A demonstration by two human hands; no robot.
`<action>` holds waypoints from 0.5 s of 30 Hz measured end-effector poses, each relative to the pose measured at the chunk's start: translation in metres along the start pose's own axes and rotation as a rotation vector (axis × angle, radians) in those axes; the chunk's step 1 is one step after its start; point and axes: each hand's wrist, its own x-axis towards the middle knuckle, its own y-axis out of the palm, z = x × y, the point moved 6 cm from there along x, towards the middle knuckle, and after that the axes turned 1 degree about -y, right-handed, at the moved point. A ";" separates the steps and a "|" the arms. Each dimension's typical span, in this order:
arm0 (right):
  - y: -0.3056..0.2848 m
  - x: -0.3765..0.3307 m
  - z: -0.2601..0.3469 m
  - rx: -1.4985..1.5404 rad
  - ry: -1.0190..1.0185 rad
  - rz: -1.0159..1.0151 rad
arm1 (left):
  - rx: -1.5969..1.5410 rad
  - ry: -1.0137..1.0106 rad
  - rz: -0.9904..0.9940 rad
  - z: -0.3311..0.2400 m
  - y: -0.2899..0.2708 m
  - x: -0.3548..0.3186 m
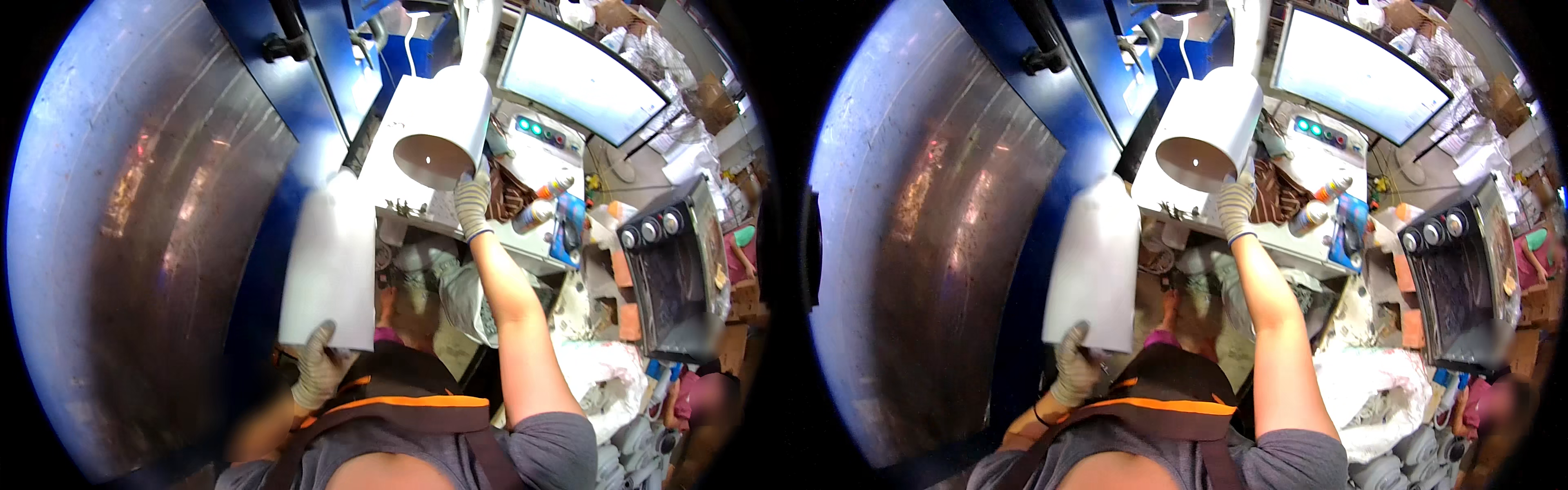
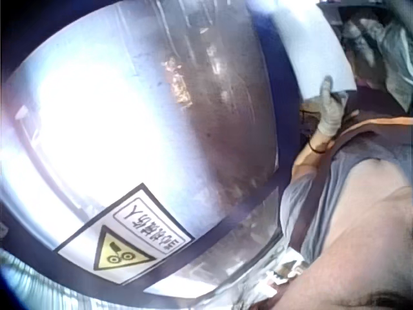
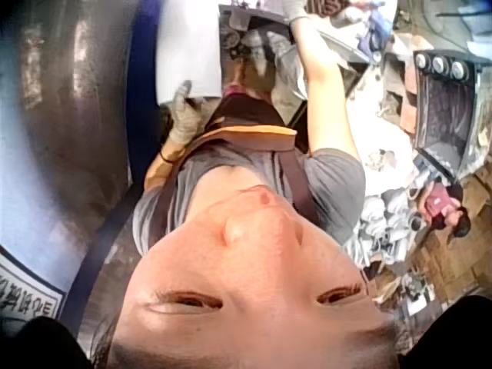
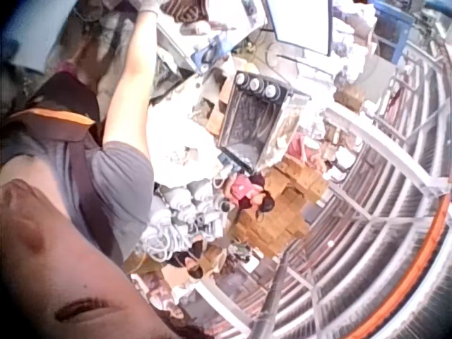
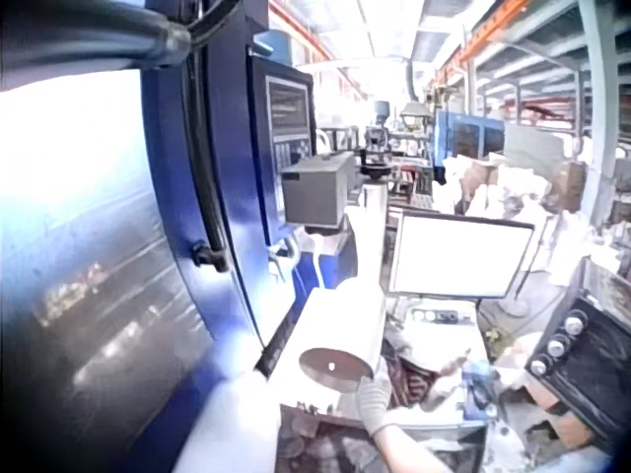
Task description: The person assembles large white jugs by removing freshly molded components from a machine, trimming excess material with a small tool, and attaching handles to the jug bodies.
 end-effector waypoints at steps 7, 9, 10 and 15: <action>0.119 -0.053 -0.111 -0.267 0.063 0.246 | 0.020 -0.232 -0.270 0.025 -0.089 0.050; 0.133 -0.065 -0.143 -0.332 0.037 0.311 | 0.016 -0.250 -0.310 0.025 -0.091 0.059; 0.138 -0.069 -0.158 -0.352 0.028 0.332 | 0.016 -0.278 -0.319 0.026 -0.093 0.062; 0.135 -0.075 -0.160 -0.394 0.132 0.410 | -0.016 -0.352 -0.334 0.031 -0.094 0.075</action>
